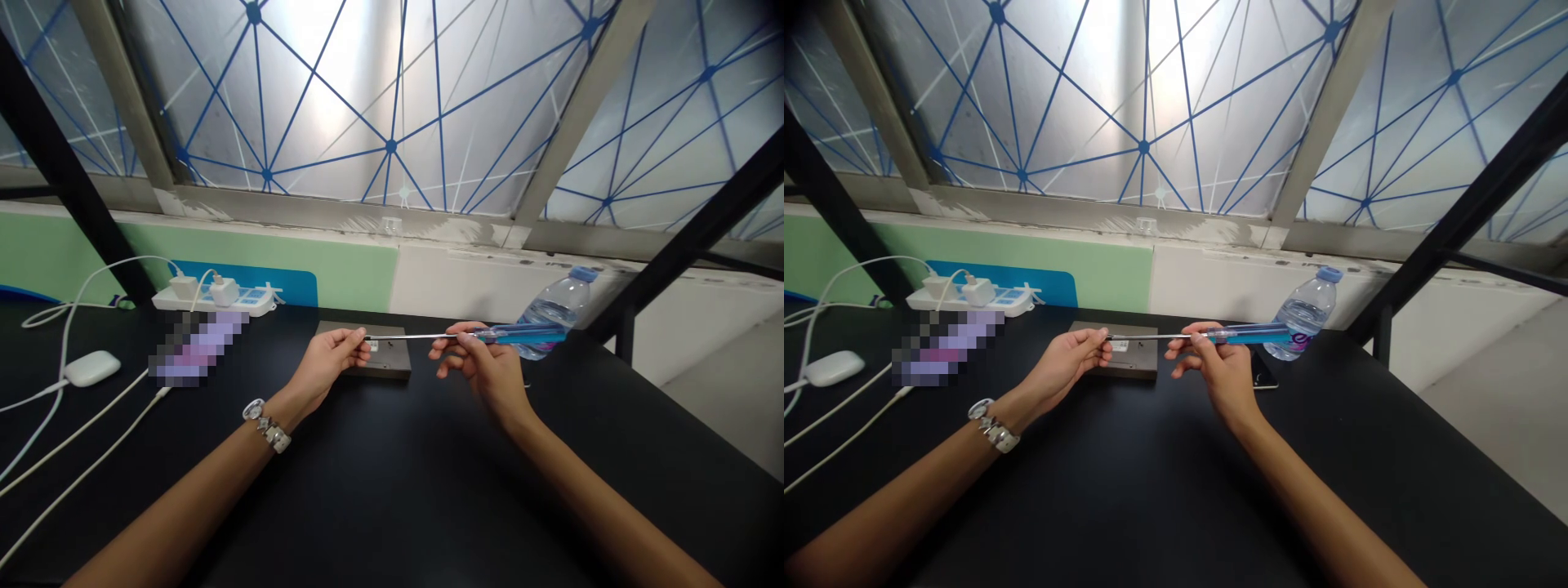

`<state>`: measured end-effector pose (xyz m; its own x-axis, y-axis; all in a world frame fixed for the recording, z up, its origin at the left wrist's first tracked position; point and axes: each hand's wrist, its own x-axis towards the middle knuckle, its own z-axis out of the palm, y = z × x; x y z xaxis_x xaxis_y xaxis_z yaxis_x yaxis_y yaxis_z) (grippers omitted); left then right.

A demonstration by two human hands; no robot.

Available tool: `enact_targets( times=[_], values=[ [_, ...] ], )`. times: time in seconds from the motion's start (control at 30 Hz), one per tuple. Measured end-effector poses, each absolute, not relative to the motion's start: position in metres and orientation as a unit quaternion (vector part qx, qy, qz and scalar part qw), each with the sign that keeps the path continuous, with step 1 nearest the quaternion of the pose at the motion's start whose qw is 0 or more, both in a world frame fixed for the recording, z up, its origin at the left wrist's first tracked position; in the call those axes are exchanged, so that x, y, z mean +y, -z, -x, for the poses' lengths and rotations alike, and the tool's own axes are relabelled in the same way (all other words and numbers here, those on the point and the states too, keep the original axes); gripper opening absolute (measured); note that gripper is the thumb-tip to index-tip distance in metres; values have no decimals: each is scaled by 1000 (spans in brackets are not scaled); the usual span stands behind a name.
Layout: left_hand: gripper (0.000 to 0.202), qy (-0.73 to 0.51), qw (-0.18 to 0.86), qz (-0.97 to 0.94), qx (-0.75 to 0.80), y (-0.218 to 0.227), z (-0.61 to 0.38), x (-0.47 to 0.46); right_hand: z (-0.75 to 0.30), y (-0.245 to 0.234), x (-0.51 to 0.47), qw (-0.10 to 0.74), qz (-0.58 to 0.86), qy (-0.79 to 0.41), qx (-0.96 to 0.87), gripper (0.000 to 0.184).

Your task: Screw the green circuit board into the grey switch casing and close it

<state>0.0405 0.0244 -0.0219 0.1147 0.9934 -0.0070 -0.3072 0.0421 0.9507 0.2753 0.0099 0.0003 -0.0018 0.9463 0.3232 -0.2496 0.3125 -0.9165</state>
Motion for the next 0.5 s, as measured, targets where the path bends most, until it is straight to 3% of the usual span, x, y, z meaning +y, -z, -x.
enact_targets(
  times=[0.33, 0.5],
  values=[
    [34, -516, 595, -481, 386, 22, -45, 22, -269, -20, 17, 632, 348, -435, -539, 35],
    [31, -480, 456, -632, 402, 17, -49, 27, -256, -59, 33, 586, 358, -352, -636, 37]
  ],
)
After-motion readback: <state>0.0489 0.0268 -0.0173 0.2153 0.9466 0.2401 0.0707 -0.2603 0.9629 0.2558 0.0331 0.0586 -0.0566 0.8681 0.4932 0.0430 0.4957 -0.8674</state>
